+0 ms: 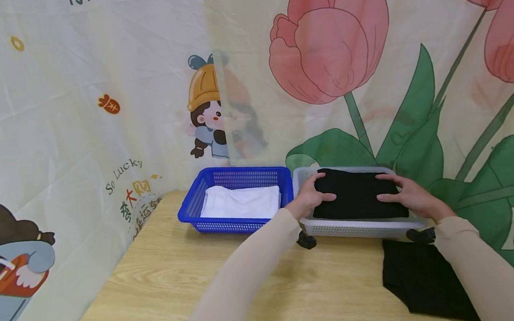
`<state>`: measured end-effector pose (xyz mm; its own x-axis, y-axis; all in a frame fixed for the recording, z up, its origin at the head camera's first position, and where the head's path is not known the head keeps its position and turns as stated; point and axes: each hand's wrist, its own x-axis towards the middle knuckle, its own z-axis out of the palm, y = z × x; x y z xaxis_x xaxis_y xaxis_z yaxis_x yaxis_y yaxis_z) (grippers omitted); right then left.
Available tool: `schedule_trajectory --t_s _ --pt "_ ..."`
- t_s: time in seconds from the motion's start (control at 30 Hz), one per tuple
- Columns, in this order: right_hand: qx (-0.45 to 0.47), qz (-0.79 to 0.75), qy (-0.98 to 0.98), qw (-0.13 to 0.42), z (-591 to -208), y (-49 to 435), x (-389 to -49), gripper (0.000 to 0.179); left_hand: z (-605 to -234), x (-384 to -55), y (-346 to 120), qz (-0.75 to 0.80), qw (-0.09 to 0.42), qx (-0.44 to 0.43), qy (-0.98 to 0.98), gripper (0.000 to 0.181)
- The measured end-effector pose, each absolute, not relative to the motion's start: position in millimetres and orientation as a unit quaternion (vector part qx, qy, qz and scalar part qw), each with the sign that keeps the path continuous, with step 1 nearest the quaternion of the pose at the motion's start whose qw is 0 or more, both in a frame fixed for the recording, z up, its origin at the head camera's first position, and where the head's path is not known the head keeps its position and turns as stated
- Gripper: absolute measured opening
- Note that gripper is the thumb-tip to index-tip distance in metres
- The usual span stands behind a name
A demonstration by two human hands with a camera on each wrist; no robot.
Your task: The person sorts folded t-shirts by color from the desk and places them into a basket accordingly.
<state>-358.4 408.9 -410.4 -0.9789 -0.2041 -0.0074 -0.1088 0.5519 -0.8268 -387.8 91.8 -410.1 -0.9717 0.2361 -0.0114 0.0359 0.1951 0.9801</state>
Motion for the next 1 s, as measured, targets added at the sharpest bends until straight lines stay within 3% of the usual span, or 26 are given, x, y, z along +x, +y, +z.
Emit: schedule_trajectory --t_s 0.47,1.0 --pt "-0.047 -0.441 0.894 0.060 -439.4 398.7 -375.0 0.098 -438.6 -408.3 105.0 0.611 0.090 0.038 0.785 0.079" --pt "-0.079 -0.405 0.910 0.034 -455.9 394.2 -385.5 0.096 -453.4 -419.1 115.1 0.539 0.069 0.021 0.839 0.082"
